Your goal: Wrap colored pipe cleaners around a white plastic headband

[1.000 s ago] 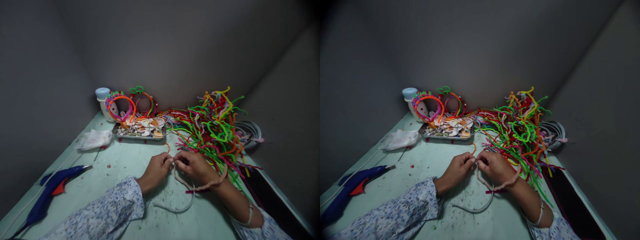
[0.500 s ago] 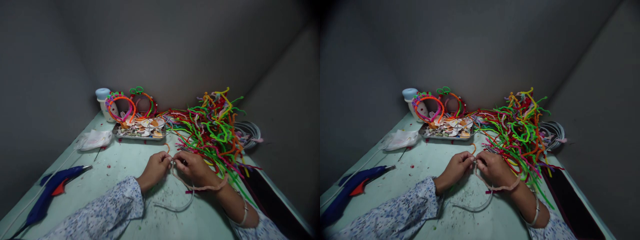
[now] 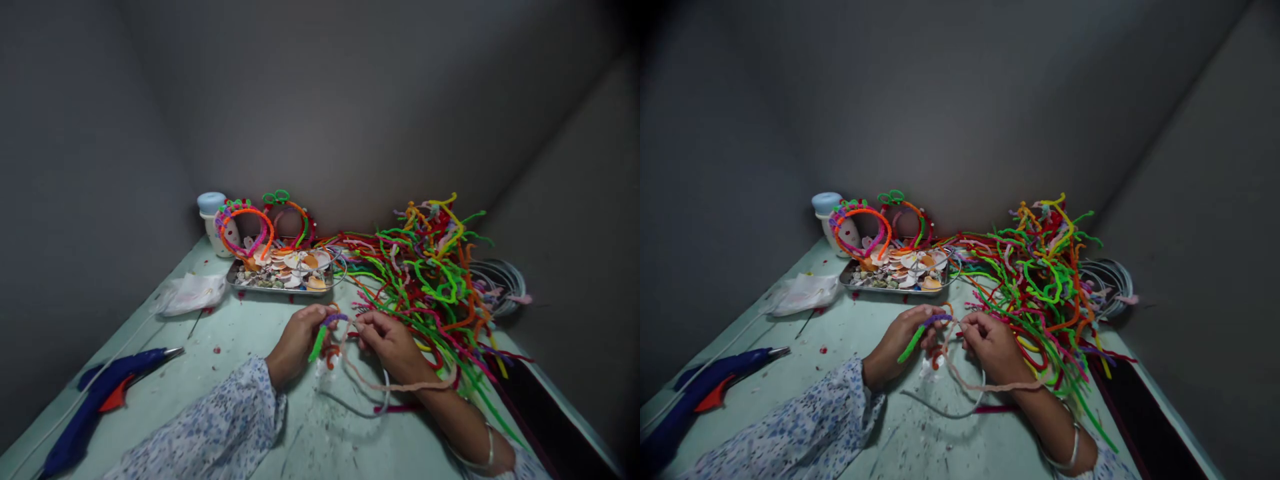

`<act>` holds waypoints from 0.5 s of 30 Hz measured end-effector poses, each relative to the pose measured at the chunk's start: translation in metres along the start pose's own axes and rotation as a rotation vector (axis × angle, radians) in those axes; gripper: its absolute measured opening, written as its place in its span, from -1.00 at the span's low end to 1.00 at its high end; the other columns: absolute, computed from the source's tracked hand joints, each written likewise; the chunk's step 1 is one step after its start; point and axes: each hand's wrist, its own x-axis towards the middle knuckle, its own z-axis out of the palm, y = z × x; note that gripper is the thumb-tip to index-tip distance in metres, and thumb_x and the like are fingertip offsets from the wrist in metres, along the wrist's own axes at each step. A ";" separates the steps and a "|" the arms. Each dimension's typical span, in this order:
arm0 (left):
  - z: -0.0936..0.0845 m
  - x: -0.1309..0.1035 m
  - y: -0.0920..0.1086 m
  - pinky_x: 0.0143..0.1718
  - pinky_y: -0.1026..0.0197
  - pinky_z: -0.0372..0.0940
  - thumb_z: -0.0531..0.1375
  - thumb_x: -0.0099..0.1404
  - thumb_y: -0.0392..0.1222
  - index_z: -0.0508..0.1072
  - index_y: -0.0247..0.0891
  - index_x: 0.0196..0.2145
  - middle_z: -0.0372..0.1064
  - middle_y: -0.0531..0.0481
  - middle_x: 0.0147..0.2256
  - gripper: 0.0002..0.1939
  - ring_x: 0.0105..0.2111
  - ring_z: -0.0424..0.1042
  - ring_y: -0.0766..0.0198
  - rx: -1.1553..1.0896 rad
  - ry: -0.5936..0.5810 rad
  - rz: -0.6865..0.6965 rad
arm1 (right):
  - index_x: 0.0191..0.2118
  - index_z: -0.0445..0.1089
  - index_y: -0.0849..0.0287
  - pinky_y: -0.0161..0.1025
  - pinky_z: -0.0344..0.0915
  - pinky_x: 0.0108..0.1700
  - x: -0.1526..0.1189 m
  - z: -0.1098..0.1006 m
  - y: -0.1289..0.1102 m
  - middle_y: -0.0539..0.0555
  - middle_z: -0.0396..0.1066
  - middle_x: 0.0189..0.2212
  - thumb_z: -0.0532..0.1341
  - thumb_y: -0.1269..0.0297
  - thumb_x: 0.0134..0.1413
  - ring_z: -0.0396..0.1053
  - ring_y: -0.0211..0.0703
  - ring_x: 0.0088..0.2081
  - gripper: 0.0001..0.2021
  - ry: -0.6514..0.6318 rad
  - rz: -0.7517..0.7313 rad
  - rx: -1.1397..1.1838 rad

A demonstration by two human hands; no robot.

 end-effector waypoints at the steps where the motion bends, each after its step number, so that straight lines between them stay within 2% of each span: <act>1: 0.000 -0.002 0.001 -0.63 0.37 0.08 0.21 0.15 -0.07 0.40 -0.37 -0.27 0.30 0.04 -0.52 -0.70 -0.67 0.18 0.48 0.031 -0.015 -0.002 | -0.35 0.32 0.16 -0.34 0.16 -0.52 0.000 0.002 0.001 -0.08 0.30 -0.63 0.12 0.09 0.11 0.25 -0.27 -0.59 -0.77 0.019 0.006 0.026; 4: 0.003 -0.011 0.006 -0.57 0.32 0.16 0.20 0.18 -0.04 0.39 -0.34 -0.22 0.29 0.04 -0.53 -0.69 -0.61 0.26 0.39 0.186 -0.164 0.063 | -0.37 0.31 0.15 -0.34 0.15 -0.54 -0.002 0.009 0.002 -0.08 0.29 -0.64 0.13 0.09 0.10 0.23 -0.27 -0.61 -0.78 0.042 0.025 0.097; 5: 0.004 -0.014 0.008 -0.56 0.31 0.16 0.19 0.19 -0.03 0.39 -0.34 -0.25 0.28 0.05 -0.55 -0.70 -0.62 0.25 0.38 0.223 -0.168 0.071 | -0.38 0.31 0.14 -0.35 0.14 -0.55 -0.002 0.012 0.002 -0.09 0.29 -0.64 0.13 0.09 0.10 0.22 -0.28 -0.62 -0.78 0.033 0.029 0.107; 10: 0.007 -0.013 0.005 -0.46 0.30 0.19 0.24 0.13 -0.10 0.43 -0.37 -0.37 0.31 0.02 -0.52 -0.76 -0.51 0.28 0.34 0.312 -0.070 0.127 | -0.35 0.33 0.14 -0.35 0.14 -0.56 -0.006 0.020 0.005 -0.07 0.29 -0.65 0.12 0.11 0.12 0.22 -0.27 -0.61 -0.79 0.034 0.006 0.061; 12: 0.006 -0.009 0.000 -0.47 0.31 0.15 0.26 0.10 -0.14 0.44 -0.39 -0.39 0.31 0.02 -0.52 -0.78 -0.50 0.27 0.34 0.354 0.011 0.129 | -0.35 0.34 0.14 -0.35 0.15 -0.56 -0.007 0.022 0.007 -0.07 0.29 -0.66 0.11 0.11 0.13 0.23 -0.26 -0.61 -0.79 0.044 -0.004 0.031; 15: 0.005 -0.007 -0.005 -0.48 0.30 0.13 0.23 0.12 -0.15 0.45 -0.39 -0.41 0.31 0.01 -0.54 -0.80 -0.50 0.26 0.34 0.394 0.035 0.130 | -0.35 0.34 0.14 -0.35 0.16 -0.55 -0.008 0.025 0.010 -0.07 0.29 -0.66 0.10 0.10 0.15 0.22 -0.27 -0.62 -0.77 0.042 -0.007 0.019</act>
